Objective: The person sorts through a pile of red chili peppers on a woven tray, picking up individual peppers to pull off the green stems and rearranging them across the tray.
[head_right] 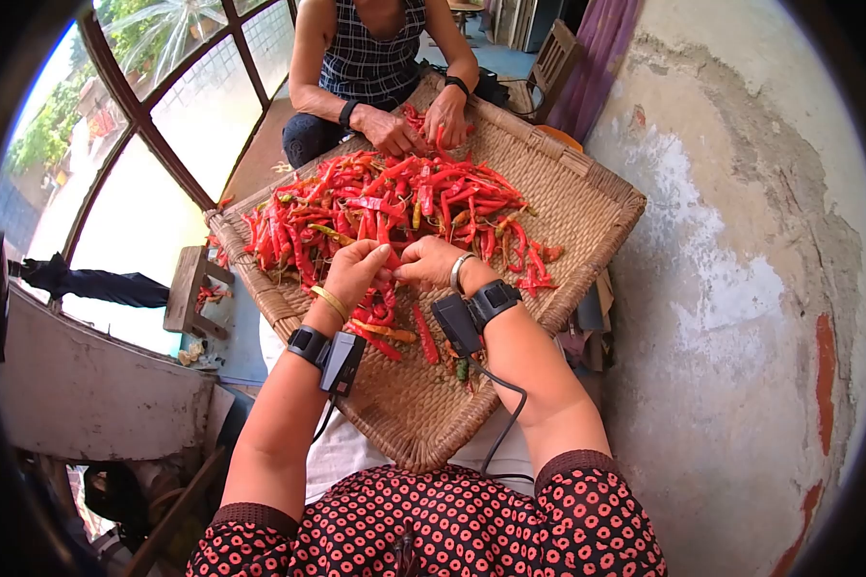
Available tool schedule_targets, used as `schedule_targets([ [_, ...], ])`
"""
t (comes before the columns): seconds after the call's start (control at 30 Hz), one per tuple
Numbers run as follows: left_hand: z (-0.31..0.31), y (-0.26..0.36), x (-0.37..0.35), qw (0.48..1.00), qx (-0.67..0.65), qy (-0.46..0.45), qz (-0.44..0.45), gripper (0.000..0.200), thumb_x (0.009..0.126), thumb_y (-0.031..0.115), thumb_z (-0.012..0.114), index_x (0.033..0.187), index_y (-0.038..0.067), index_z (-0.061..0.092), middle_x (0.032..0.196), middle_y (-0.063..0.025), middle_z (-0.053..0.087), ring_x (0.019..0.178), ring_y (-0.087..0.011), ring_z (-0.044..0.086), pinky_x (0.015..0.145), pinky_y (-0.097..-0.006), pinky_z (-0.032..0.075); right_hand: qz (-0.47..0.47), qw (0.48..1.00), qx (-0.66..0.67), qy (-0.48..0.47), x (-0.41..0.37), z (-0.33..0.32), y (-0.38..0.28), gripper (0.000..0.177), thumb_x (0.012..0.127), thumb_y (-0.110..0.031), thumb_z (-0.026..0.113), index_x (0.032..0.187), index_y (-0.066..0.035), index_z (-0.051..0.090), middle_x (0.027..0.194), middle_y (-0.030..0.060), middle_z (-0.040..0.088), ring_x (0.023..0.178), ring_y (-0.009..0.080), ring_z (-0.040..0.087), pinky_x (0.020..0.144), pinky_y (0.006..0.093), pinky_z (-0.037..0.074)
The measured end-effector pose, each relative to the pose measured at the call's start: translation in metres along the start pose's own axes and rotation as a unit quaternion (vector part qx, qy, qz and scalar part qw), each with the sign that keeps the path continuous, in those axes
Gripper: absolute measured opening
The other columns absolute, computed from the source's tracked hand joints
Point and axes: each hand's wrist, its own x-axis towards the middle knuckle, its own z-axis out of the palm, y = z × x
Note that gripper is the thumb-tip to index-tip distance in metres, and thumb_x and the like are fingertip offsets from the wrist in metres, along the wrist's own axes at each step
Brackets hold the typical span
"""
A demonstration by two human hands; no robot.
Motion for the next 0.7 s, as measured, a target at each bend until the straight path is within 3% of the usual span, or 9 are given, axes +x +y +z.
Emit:
schedule_targets([
  [0.03,-0.001,-0.004,0.003,1.0,-0.001,0.0,0.0,0.016,0.084,0.018,0.053,0.084,0.002,0.057,0.069,0.0006,0.055,0.055,-0.0052,0.052,0.047,-0.0196,0.044,0.03,0.999,-0.016,-0.03,-0.004,-0.006,-0.003,0.022,0.079,-0.028,0.058,0.077,-0.006,0.059,0.065,-0.0001,0.056,0.052,0.0066,0.051,0.046,0.0197,0.041],
  [0.07,-0.004,-0.013,0.008,0.989,0.134,0.043,0.053,0.016,0.082,0.018,0.055,0.086,0.003,0.057,0.07,-0.001,0.057,0.059,-0.009,0.055,0.05,-0.0228,0.046,0.012,1.0,0.014,-0.013,-0.002,-0.011,0.008,0.021,0.078,-0.03,0.058,0.074,-0.009,0.058,0.062,-0.001,0.054,0.051,0.0052,0.05,0.043,0.0183,0.038],
  [0.13,-0.005,-0.015,0.005,0.955,0.265,0.086,0.101,0.017,0.08,0.018,0.057,0.088,0.003,0.058,0.071,-0.0025,0.058,0.062,-0.0129,0.057,0.054,-0.026,0.047,-0.047,0.979,0.173,0.1,-0.007,-0.021,0.009,0.019,0.081,-0.027,0.056,0.077,-0.008,0.058,0.064,-0.0007,0.055,0.05,0.0047,0.05,0.043,0.0182,0.038],
  [0.2,-0.005,-0.014,-0.001,0.83,0.491,0.104,0.245,0.02,0.075,0.015,0.058,0.093,0.006,0.059,0.083,-0.0074,0.059,0.075,-0.0239,0.059,0.065,-0.033,0.048,-0.101,0.934,0.298,0.17,-0.002,-0.025,0.018,0.019,0.081,-0.026,0.055,0.079,-0.007,0.059,0.065,-0.0004,0.056,0.051,0.0047,0.05,0.043,0.0184,0.039],
  [0.3,-0.001,-0.009,-0.004,0.822,0.544,0.075,0.152,0.024,0.072,0.01,0.054,0.095,0.011,0.059,0.095,-0.01,0.056,0.086,-0.0307,0.055,0.074,-0.037,0.045,-0.066,0.898,0.299,0.316,0.005,-0.024,0.026,0.019,0.082,-0.023,0.054,0.086,-0.005,0.059,0.069,0.0012,0.058,0.05,0.0058,0.05,0.044,0.0194,0.039],
  [0.37,0.001,-0.008,-0.006,0.813,0.564,0.066,0.127,0.025,0.072,0.009,0.052,0.096,0.012,0.059,0.096,-0.01,0.055,0.086,-0.0299,0.055,0.073,-0.0371,0.046,-0.02,0.985,0.034,0.165,0.017,-0.012,0.04,0.023,0.078,-0.021,0.058,0.094,-0.005,0.059,0.074,0.0038,0.059,0.058,0.01,0.055,0.052,0.0232,0.045],
  [0.43,0.001,-0.01,-0.006,0.803,0.584,0.057,0.101,0.027,0.073,0.008,0.05,0.098,0.013,0.058,0.097,-0.0099,0.054,0.086,-0.029,0.056,0.073,-0.0372,0.046,-0.107,0.958,-0.236,0.122,0.02,0.004,0.035,0.031,0.071,-0.018,0.062,0.1,-0.007,0.058,0.083,0.0074,0.061,0.074,0.018,0.059,0.066,0.0301,0.048],
  [0.47,0.0,-0.011,-0.006,0.798,0.595,0.044,0.088,0.028,0.072,0.008,0.049,0.098,0.014,0.058,0.098,-0.0097,0.053,0.086,-0.029,0.056,0.073,-0.0372,0.046,-0.068,0.952,-0.279,0.104,0.027,0.012,0.041,0.035,0.068,-0.016,0.062,0.102,-0.012,0.058,0.092,0.0101,0.06,0.087,0.0254,0.057,0.078,0.0349,0.045],
  [0.7,-0.002,-0.009,-0.006,0.786,0.608,-0.019,0.107,0.02,0.075,0.013,0.05,0.093,0.014,0.06,0.089,-0.0116,0.058,0.088,-0.028,0.056,0.072,-0.0375,0.046,0.018,0.91,-0.41,0.066,0.021,0.014,0.025,0.025,0.068,-0.017,0.061,0.092,-0.011,0.061,0.085,0.0109,0.062,0.083,0.0266,0.058,0.073,0.0363,0.046],
])
